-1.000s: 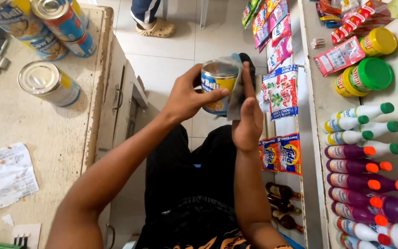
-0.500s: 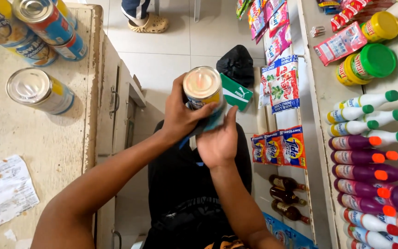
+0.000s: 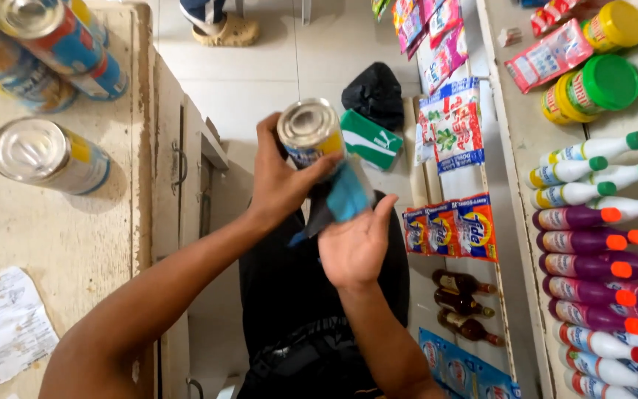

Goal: Cleaning canned goods with a blue cloth and stocking them on grocery store shelves.

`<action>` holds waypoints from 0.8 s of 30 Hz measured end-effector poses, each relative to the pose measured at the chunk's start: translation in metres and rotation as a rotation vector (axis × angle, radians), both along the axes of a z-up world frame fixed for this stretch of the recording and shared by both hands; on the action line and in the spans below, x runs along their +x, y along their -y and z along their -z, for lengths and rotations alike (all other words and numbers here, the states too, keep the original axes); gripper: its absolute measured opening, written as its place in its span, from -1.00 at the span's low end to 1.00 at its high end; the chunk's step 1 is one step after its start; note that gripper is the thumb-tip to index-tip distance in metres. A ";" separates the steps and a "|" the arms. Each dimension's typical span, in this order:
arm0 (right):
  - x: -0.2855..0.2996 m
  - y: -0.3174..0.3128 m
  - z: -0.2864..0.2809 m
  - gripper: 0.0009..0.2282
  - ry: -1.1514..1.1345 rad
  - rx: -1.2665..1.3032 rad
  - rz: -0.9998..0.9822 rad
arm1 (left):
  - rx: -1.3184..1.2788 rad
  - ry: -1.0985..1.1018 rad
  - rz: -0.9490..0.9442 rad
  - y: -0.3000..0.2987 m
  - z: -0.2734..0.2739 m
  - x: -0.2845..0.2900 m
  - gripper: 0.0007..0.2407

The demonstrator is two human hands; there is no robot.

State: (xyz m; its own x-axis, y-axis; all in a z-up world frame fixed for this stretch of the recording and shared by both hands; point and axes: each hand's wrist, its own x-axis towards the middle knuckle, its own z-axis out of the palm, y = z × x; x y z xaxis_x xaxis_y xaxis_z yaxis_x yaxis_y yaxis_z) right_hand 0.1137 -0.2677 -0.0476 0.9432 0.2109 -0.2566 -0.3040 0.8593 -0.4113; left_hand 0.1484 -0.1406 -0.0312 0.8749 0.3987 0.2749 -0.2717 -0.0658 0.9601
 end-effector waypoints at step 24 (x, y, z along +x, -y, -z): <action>0.017 -0.022 -0.008 -0.40 0.879 -1.060 0.253 | -0.132 -0.061 0.192 0.010 -0.004 -0.013 -0.31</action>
